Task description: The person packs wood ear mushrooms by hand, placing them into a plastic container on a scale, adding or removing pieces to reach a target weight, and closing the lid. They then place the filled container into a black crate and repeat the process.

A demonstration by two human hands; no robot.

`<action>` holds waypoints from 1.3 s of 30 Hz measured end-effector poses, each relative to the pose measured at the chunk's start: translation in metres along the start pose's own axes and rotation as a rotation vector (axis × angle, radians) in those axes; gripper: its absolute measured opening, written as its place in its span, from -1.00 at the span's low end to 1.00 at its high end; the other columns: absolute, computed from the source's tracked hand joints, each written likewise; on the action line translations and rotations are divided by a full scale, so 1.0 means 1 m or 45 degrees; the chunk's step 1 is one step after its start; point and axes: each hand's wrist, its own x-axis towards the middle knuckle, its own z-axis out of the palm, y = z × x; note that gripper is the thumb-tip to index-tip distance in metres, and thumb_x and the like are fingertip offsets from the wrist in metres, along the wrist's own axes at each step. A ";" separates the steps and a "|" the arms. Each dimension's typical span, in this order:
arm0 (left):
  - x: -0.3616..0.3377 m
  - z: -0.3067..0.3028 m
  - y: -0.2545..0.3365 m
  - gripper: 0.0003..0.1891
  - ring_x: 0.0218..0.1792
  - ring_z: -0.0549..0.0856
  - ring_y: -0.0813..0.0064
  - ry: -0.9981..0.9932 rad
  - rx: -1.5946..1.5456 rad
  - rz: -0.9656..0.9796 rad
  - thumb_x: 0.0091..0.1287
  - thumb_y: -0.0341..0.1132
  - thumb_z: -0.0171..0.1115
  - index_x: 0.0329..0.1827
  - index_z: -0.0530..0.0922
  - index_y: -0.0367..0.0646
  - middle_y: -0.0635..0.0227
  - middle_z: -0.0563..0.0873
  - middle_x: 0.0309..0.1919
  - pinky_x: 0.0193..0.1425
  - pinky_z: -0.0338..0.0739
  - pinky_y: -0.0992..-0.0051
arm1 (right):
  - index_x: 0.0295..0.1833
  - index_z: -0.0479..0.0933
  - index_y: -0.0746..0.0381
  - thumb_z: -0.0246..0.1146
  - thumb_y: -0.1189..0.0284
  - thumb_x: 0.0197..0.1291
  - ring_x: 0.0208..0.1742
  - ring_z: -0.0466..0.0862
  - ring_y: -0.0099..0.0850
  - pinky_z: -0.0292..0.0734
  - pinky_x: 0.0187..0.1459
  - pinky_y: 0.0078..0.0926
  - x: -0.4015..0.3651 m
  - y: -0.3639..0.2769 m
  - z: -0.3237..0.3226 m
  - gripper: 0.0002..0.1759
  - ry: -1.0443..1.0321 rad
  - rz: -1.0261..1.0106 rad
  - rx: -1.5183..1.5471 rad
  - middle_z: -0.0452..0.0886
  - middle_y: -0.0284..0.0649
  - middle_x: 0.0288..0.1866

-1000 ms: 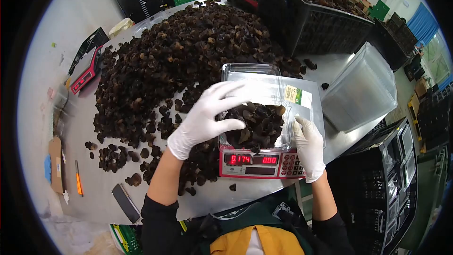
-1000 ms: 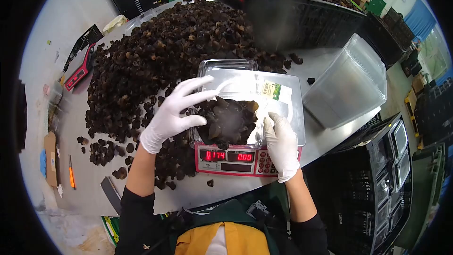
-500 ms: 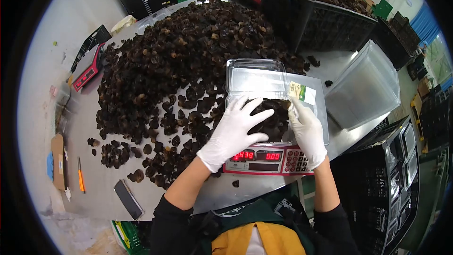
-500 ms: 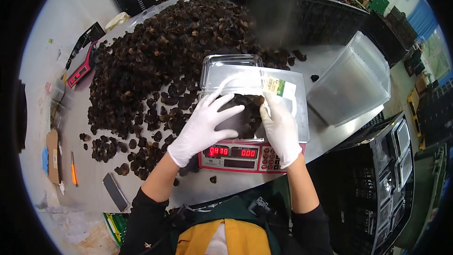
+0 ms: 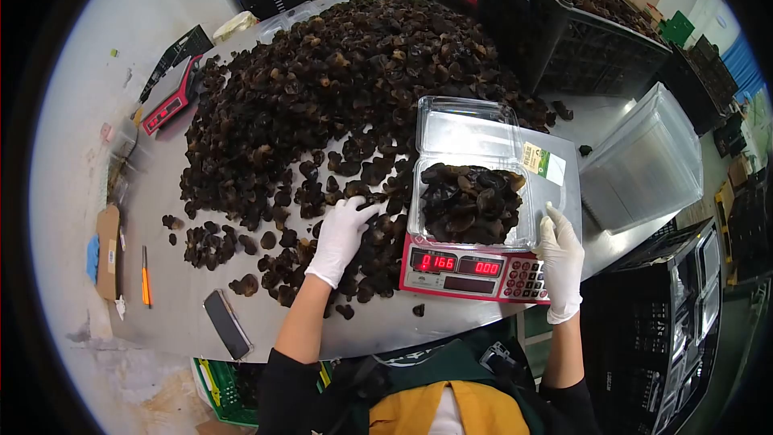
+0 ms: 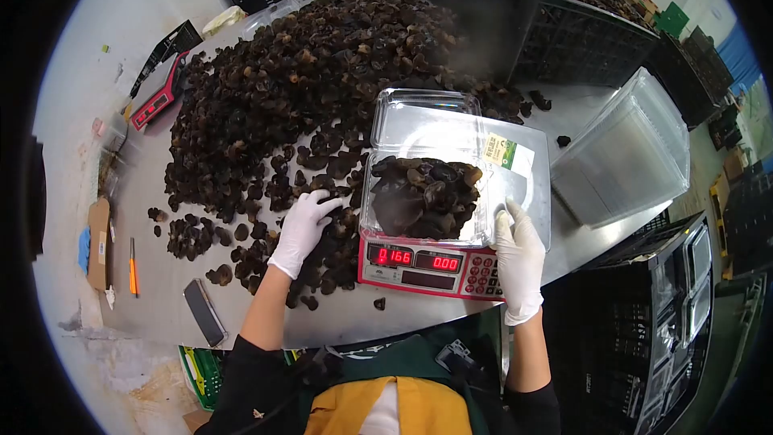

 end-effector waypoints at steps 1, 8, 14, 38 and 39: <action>-0.003 0.010 -0.015 -0.57 -0.07 0.64 0.20 -0.064 -0.074 -0.065 0.04 -0.55 0.36 0.03 0.64 -0.05 0.25 0.64 -0.11 0.02 0.56 0.32 | 0.30 0.46 0.38 0.17 0.35 0.45 -0.24 0.54 -0.62 0.51 -0.11 -0.62 -0.001 -0.005 0.001 -0.57 -0.037 0.063 0.035 0.66 -0.26 -0.17; 0.025 -0.056 0.017 -0.63 -0.07 0.70 0.36 0.218 -0.609 -0.105 0.10 -0.65 0.19 0.00 0.64 -0.21 0.26 0.69 -0.12 0.08 0.54 0.48 | 0.27 0.49 0.34 0.15 0.39 0.46 -0.39 0.42 -0.74 0.40 -0.35 -0.75 0.004 0.019 0.000 -0.63 0.037 -0.169 -0.050 0.57 -0.42 -0.21; 0.060 -0.084 0.105 -0.63 -0.09 0.68 0.44 0.199 -0.785 0.135 0.11 -0.60 0.25 0.02 0.66 -0.18 0.29 0.68 -0.10 0.04 0.54 0.53 | 0.23 0.51 0.36 0.20 0.40 0.41 -0.35 0.51 -0.66 0.48 -0.27 -0.65 0.001 -0.003 0.006 -0.63 0.022 -0.276 -0.067 0.60 -0.33 -0.27; -0.076 -0.117 0.062 -0.76 -0.51 0.48 0.66 -0.530 -1.549 -0.708 0.37 -0.32 0.13 -0.41 0.58 -0.28 0.40 0.59 -0.50 -0.45 0.35 0.63 | 0.05 0.60 0.33 0.27 0.35 0.35 -0.40 0.60 -0.64 0.55 -0.34 -0.62 -0.020 -0.078 -0.012 -0.71 -0.149 -0.132 0.319 0.68 -0.23 -0.21; -0.100 -0.126 0.036 -0.75 -0.48 0.52 0.68 -0.414 -1.150 -0.567 0.30 -0.30 0.23 -0.49 0.57 -0.29 0.43 0.60 -0.51 -0.44 0.37 0.61 | 0.01 0.60 0.35 0.24 0.37 0.38 -0.52 0.53 -0.69 0.49 -0.46 -0.67 -0.009 -0.060 -0.016 -0.74 0.054 -0.250 0.135 0.64 -0.29 -0.34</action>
